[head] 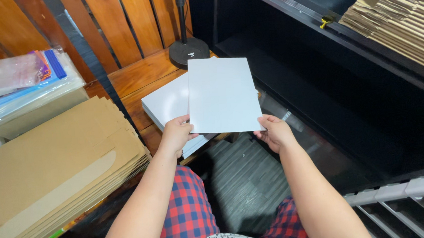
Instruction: The person repeatedly picks up a single white sheet of paper from a stack on a wooden surface and places it on top of a stack of brown envelopes on a black shelf. The action is repeated multiple times throughout the clip.
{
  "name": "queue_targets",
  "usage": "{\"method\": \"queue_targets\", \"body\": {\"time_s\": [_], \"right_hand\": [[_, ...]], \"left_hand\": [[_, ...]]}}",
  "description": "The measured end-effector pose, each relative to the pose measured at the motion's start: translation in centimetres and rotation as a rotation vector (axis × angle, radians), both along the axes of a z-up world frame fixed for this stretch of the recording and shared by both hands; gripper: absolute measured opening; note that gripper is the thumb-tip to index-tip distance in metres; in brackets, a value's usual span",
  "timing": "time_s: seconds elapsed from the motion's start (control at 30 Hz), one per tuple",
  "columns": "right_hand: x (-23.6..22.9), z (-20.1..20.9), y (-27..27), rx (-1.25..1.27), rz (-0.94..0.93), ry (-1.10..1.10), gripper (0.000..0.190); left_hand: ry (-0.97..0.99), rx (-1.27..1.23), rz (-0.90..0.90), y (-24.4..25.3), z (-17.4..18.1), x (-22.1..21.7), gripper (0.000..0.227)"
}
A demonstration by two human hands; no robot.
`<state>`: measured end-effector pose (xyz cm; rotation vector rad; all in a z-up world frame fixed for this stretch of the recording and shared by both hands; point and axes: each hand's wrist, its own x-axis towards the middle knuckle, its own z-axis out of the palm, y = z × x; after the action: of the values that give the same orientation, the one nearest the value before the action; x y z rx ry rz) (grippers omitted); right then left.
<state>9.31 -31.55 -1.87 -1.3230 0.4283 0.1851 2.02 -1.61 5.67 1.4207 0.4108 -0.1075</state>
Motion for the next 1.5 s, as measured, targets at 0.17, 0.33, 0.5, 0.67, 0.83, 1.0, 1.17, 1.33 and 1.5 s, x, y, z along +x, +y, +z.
{"method": "queue_targets", "body": {"time_s": [0.17, 0.33, 0.5, 0.67, 0.83, 1.0, 1.17, 1.33, 1.5], "right_hand": [[-1.9, 3.1, -0.3, 0.019, 0.113, 0.016, 0.047], [-1.4, 2.4, -0.7, 0.029, 0.151, 0.014, 0.053], [-1.3, 3.2, -0.3, 0.043, 0.092, 0.021, 0.053], [-3.3, 7.7, 1.0, 0.081, 0.061, -0.014, 0.055], [-4.3, 10.8, 1.1, 0.138, 0.066, -0.041, 0.059], [-5.0, 15.4, 1.2, 0.160, 0.071, -0.132, 0.061], [-5.8, 21.0, -0.1, 0.193, 0.072, -0.222, 0.062], [-8.0, 26.4, -2.3, 0.224, 0.045, -0.307, 0.061], [-9.7, 29.8, -4.9, 0.245, 0.009, -0.403, 0.062]], "left_hand": [[0.018, -0.045, -0.034, -0.3, 1.7, -0.5, 0.062], [0.016, -0.134, -0.064, -1.2, 2.6, -0.6, 0.071], [0.033, -0.152, -0.072, -1.3, 1.3, 0.8, 0.076], [0.027, -0.160, -0.044, -1.3, 5.0, -0.5, 0.079], [-0.024, -0.246, -0.028, 0.4, 3.5, 0.6, 0.081], [-0.231, -0.417, -0.065, 0.9, 7.2, -0.2, 0.087], [-0.392, -0.531, -0.133, 0.4, 10.7, 0.1, 0.085], [-0.518, -0.589, -0.187, -1.5, 13.9, 1.0, 0.082], [-0.609, -0.627, -0.297, -3.9, 18.2, 0.4, 0.080]]}}
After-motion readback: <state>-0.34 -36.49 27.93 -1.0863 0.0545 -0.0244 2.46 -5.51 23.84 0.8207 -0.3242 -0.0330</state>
